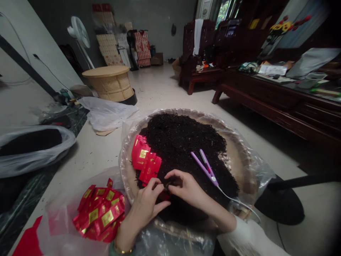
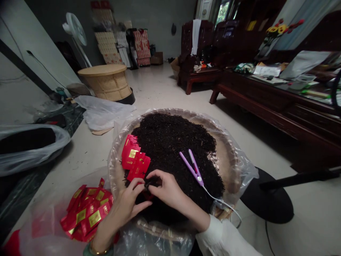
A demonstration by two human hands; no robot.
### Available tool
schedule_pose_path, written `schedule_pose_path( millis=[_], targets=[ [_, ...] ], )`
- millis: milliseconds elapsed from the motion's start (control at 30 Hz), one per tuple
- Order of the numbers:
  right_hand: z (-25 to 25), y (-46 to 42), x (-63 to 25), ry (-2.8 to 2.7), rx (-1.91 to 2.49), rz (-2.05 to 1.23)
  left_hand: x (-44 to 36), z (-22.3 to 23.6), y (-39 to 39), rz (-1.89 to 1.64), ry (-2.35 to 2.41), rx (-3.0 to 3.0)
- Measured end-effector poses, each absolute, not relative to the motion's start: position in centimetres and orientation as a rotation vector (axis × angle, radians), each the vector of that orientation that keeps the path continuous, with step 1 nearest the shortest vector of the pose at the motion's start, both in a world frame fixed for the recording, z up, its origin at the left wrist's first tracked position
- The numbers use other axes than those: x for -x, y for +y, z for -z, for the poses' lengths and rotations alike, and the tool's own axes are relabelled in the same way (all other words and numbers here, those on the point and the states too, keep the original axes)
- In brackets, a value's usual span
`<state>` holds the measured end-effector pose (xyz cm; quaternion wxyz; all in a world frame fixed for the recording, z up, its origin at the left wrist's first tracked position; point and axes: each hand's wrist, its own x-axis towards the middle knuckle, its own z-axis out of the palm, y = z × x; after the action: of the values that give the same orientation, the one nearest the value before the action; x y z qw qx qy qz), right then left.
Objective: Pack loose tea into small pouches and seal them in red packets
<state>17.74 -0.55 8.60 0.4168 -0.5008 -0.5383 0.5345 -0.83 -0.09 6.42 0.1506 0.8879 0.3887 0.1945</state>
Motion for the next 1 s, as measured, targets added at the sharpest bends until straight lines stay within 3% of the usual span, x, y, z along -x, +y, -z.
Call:
schedule_pose_path(
  millis=[400, 600, 767, 1000],
  targets=[
    [-9.3, -1.3, -17.7, -1.893, 1.203, -0.900, 1.8, -7.1, 0.5, -0.524, 1.004, -2.430],
    [-8.5, -1.1, -17.8, -2.019, 1.279, -0.837, 1.9, -7.1, 0.8, -0.660, 0.916, -2.324],
    [-8.3, -0.4, -18.8, -1.725, 1.294, -0.958, 1.8, -6.6, 0.8, -0.794, 0.992, -2.471],
    [-8.3, -0.4, -18.6, -1.171, 1.163, -1.468, 1.4, -6.5, 1.0, -0.878, 0.944, -2.618]
  ],
)
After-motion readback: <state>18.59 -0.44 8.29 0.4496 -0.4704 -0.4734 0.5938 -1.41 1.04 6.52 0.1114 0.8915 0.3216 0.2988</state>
